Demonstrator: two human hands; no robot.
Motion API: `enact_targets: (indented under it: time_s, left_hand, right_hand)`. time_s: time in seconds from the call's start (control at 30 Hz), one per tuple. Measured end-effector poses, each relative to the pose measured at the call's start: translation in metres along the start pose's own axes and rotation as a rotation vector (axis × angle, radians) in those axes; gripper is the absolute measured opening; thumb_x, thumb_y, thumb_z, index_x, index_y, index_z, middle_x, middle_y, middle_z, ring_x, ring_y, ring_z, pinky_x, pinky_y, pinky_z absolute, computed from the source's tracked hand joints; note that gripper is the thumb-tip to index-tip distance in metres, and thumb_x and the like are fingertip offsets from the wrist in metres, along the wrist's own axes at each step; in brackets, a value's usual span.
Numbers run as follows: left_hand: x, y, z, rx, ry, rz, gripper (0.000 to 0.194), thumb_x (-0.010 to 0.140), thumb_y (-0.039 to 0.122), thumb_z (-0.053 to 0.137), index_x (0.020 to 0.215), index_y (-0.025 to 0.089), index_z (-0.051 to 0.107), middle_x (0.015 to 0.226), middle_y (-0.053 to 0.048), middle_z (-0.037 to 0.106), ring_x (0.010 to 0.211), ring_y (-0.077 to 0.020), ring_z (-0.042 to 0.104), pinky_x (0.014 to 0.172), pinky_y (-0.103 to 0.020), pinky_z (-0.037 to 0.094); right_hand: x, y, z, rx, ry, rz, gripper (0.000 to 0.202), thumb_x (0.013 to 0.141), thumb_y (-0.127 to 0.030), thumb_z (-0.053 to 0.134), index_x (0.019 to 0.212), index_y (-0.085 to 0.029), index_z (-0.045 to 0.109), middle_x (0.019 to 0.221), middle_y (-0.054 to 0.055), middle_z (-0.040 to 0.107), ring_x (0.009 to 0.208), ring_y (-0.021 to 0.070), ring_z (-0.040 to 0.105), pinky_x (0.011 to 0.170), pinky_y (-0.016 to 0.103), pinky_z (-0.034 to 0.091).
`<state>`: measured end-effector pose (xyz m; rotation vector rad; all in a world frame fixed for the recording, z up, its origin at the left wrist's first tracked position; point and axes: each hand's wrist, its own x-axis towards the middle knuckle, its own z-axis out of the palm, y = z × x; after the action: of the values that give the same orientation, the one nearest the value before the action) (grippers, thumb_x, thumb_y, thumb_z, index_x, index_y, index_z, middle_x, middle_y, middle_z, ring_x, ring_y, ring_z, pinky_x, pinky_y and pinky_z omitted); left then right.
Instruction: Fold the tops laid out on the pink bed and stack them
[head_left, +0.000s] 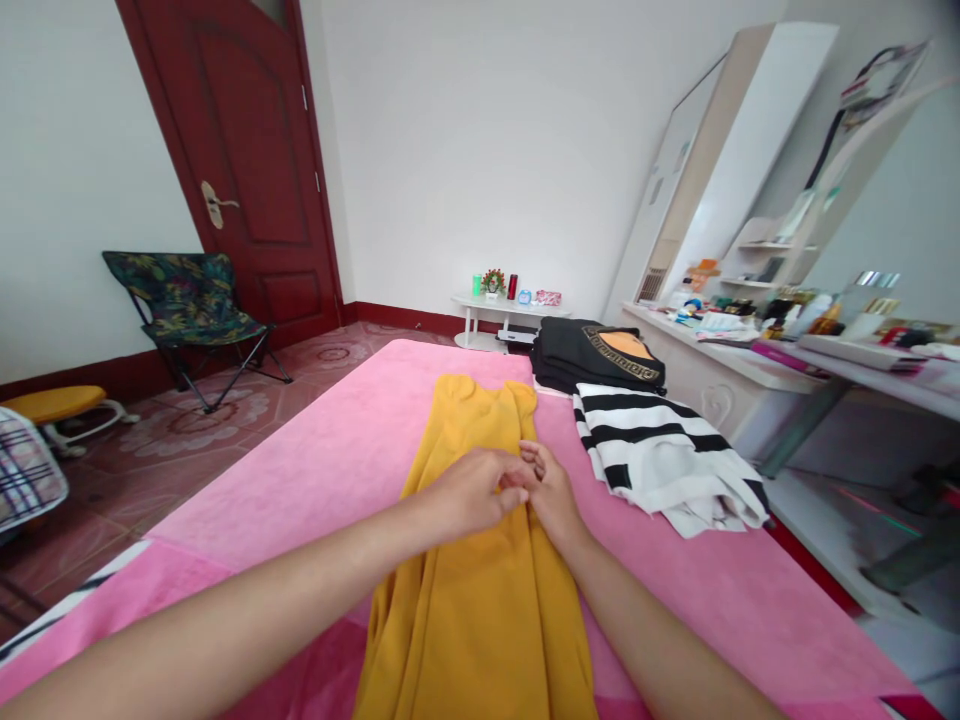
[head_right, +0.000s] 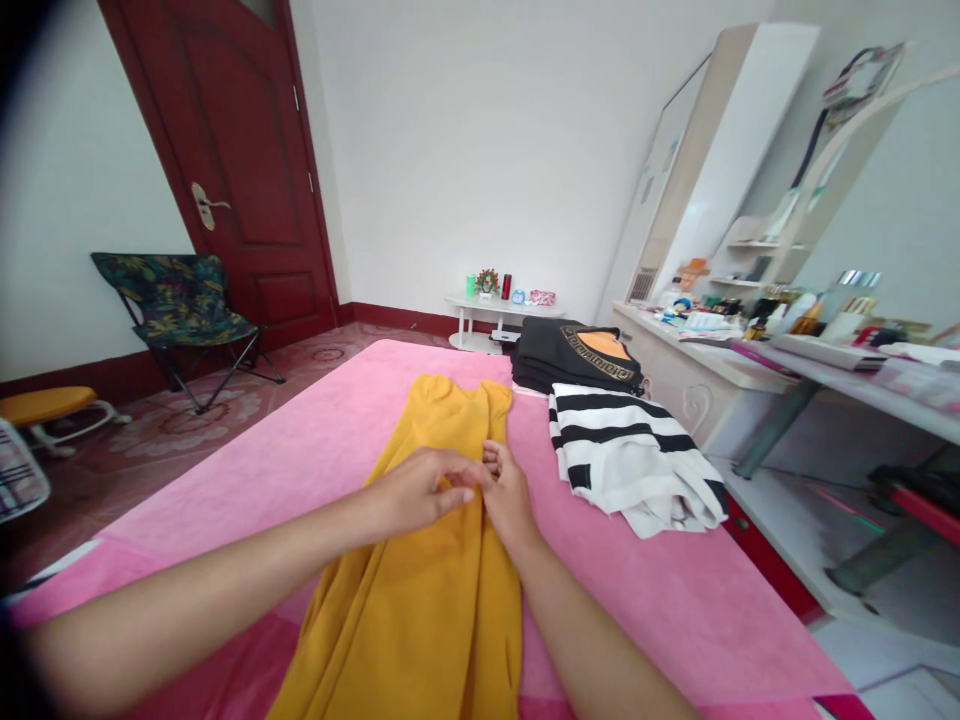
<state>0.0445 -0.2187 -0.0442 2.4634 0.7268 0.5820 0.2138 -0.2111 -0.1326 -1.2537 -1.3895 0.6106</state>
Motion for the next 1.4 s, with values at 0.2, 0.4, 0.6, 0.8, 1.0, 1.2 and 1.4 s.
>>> enact_targets:
  time_s: [0.2, 0.4, 0.6, 0.8, 1.0, 1.2, 1.4]
  left_hand:
    - [0.04, -0.073, 0.029, 0.386, 0.14, -0.146, 0.052, 0.09, 0.03, 0.04, 0.137, 0.008, 0.041, 0.143, -0.017, 0.04, 0.134, -0.0253, 0.035, 0.111, -0.037, 0.028]
    - [0.038, -0.094, 0.047, 0.517, 0.139, -0.136, 0.054, 0.093, 0.037, 0.033, 0.139, 0.01, 0.039, 0.148, -0.016, 0.032, 0.139, -0.0279, 0.024, 0.115, -0.043, 0.018]
    - [0.045, -0.099, 0.041, 0.42, 0.124, -0.234, 0.061, 0.092, 0.039, 0.033, 0.142, 0.005, 0.031, 0.15, -0.018, 0.028, 0.14, -0.027, 0.021, 0.115, -0.042, 0.017]
    - [0.045, -0.111, 0.04, 0.394, 0.059, -0.194, 0.062, 0.092, 0.042, 0.034, 0.142, 0.006, 0.029, 0.15, -0.016, 0.026, 0.14, -0.0268, 0.018, 0.114, -0.04, 0.013]
    - [0.036, -0.103, 0.039, 0.42, -0.009, -0.187, 0.063, 0.093, 0.047, 0.034, 0.145, 0.012, 0.028, 0.154, -0.015, 0.017, 0.142, -0.0285, 0.008, 0.114, -0.043, 0.009]
    - [-0.02, -0.095, 0.013, 0.287, -0.174, -0.094, 0.056, 0.094, 0.048, 0.035, 0.145, 0.025, 0.03, 0.157, -0.006, 0.004, 0.143, -0.0271, 0.004, 0.115, -0.044, 0.009]
    - [-0.108, -0.097, -0.041, 0.083, -0.185, -0.01, 0.048, 0.095, 0.022, 0.038, 0.141, 0.034, 0.036, 0.153, 0.001, 0.024, 0.138, -0.0189, 0.028, 0.113, -0.037, 0.024]
  right_hand:
    - [-0.002, 0.0, -0.001, -0.121, 0.002, 0.003, 0.027, 0.079, -0.025, 0.046, 0.102, -0.017, 0.059, 0.096, 0.007, 0.067, 0.089, 0.0187, 0.063, 0.085, 0.035, 0.05]
    - [0.037, -0.012, -0.003, -0.486, -0.064, -0.149, 0.026, 0.083, -0.025, 0.044, 0.096, -0.017, 0.065, 0.102, 0.009, 0.068, 0.094, 0.0202, 0.063, 0.087, 0.034, 0.048]
    - [0.103, 0.017, 0.012, -0.68, -0.34, -0.16, 0.046, 0.093, -0.033, 0.037, 0.133, -0.012, 0.047, 0.142, 0.01, 0.045, 0.134, 0.0213, 0.035, 0.111, 0.042, 0.021]
    - [0.113, 0.053, 0.016, -0.773, -0.375, -0.009, 0.051, 0.094, -0.041, 0.033, 0.141, -0.024, 0.036, 0.152, 0.004, 0.026, 0.142, 0.0261, 0.013, 0.111, 0.053, 0.011]
    - [0.072, 0.034, 0.005, -0.843, -0.423, -0.039, 0.057, 0.095, -0.045, 0.027, 0.145, -0.017, 0.028, 0.154, 0.011, 0.019, 0.141, 0.0298, 0.012, 0.109, 0.057, 0.011]
    - [-0.011, -0.005, -0.04, -0.839, -0.597, -0.2, 0.051, 0.095, -0.035, 0.033, 0.145, -0.027, 0.03, 0.155, 0.001, 0.017, 0.142, 0.0211, 0.014, 0.115, 0.047, 0.013]
    - [-0.076, -0.032, -0.106, -0.729, -0.694, -0.18, 0.054, 0.09, -0.027, 0.04, 0.143, -0.034, 0.033, 0.153, -0.003, 0.022, 0.14, 0.0178, 0.022, 0.114, 0.044, 0.024]
